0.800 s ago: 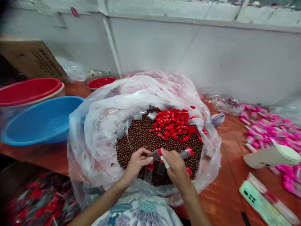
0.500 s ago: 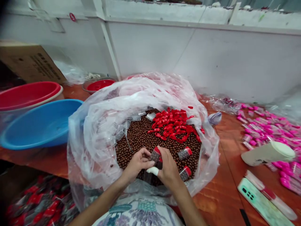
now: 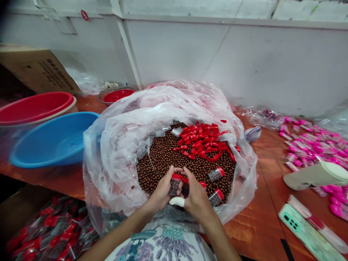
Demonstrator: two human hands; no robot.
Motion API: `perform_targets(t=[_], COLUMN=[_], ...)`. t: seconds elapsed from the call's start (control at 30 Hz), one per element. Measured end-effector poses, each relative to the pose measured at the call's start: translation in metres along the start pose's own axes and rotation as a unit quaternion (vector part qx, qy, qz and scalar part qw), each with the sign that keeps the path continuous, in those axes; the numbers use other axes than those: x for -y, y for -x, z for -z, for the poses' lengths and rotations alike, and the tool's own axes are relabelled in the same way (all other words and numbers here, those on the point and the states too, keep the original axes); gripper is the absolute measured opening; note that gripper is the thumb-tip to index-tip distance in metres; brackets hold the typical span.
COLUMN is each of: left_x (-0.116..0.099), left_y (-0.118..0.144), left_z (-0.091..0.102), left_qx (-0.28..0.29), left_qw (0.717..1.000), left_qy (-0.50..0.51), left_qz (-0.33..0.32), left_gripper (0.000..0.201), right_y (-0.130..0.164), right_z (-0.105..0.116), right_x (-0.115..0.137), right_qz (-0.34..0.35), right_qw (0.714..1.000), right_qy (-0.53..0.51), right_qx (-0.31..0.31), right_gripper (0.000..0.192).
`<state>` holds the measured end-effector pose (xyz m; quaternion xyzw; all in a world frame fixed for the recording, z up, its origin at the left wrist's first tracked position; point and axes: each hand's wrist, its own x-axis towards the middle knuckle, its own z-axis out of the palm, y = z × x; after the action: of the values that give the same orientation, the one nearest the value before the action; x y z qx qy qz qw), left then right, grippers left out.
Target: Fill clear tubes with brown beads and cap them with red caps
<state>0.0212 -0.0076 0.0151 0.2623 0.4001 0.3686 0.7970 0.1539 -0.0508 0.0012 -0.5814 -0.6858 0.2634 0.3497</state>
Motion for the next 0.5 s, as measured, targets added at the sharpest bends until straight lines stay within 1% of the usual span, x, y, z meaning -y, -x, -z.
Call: perform_targets(t=[0.03,0.1,0.13,0.17,0.23,0.3,0.37,0.43,0.5], left_x=[-0.003,-0.008,-0.009,-0.009,-0.005,0.0,0.004,0.006,0.007], left_y=[0.001,0.002,0.003,0.003,0.002,0.002,0.001,0.001,0.001], left_z=[0.001,0.003,0.003,0.003,0.002,0.0,-0.001,-0.001,0.0], left_qx=[0.004,0.013,0.017,0.019,0.02,0.012,0.01,0.022,0.036], left_qw=[1.0,1.0,1.0,1.0,0.999,0.998,0.999,0.999,0.998], left_qy=[0.002,-0.002,-0.008,-0.017,-0.04,-0.055,-0.049,-0.033,-0.032], left_qz=[-0.001,-0.006,-0.006,-0.002,0.01,0.011,0.013,0.031,0.048], left_gripper=[0.058,0.06,0.061,0.062,0.063,0.063,0.065,0.07,0.069], right_y=[0.001,0.004,0.004,0.004,0.003,0.002,0.0,0.0,0.001], right_z=[0.004,0.01,0.012,0.013,0.013,0.011,0.007,0.003,-0.001], right_x=[-0.004,-0.011,-0.013,-0.014,-0.01,-0.002,0.007,0.013,0.015], right_qz=[-0.041,-0.101,-0.11,-0.106,-0.075,-0.027,0.024,0.064,0.089], right_qw=[0.999,0.994,0.993,0.993,0.997,0.999,0.998,0.992,0.987], right_qy=[-0.022,-0.043,-0.044,-0.042,-0.024,0.012,0.064,0.104,0.134], right_qx=[-0.002,-0.001,0.0,-0.001,-0.019,-0.029,-0.008,0.006,-0.009], right_gripper=[0.063,0.035,0.026,0.025,0.028,0.033,0.053,0.072,0.075])
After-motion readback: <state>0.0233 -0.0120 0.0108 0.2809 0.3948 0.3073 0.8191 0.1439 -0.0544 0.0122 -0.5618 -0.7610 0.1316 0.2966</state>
